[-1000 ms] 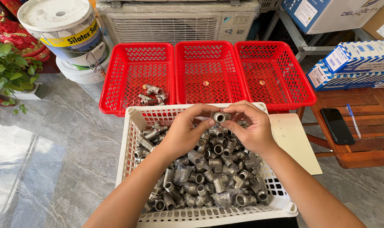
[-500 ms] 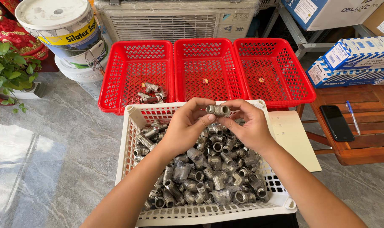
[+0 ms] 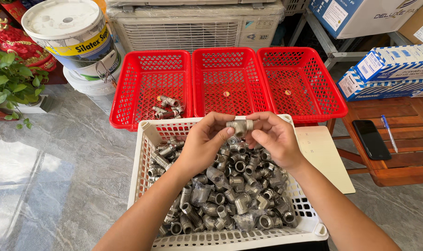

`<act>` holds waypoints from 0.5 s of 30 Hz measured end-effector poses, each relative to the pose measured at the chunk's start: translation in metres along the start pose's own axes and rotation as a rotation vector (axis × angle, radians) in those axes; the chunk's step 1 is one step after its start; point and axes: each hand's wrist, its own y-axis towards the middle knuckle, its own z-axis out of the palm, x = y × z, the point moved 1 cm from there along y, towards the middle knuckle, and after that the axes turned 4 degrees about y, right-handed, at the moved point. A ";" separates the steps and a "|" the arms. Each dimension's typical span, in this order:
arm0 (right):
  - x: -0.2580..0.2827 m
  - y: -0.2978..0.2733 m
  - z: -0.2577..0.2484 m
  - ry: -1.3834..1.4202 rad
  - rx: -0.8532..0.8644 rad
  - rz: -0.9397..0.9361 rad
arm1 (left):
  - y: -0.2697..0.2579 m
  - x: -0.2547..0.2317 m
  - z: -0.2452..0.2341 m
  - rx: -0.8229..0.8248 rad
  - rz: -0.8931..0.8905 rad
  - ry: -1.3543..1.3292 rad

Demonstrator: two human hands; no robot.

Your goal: The person picks individual metal pipe fittings from a white basket, inspects them by turning them over in their hands, and places them into one of three red baskets. The process is repeated continuously throughout the clip.

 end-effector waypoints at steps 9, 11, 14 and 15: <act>-0.015 0.004 -0.006 -0.062 -0.052 -0.136 | -0.003 -0.020 -0.008 -0.017 0.051 0.207; -0.004 0.005 0.001 0.011 -0.043 -0.071 | -0.004 -0.019 -0.007 -0.024 0.073 0.192; -0.013 0.002 -0.006 0.001 -0.027 -0.025 | -0.003 -0.019 -0.006 -0.052 0.160 0.165; -0.013 0.000 -0.006 0.000 -0.031 -0.027 | -0.005 -0.018 -0.006 -0.048 0.162 0.165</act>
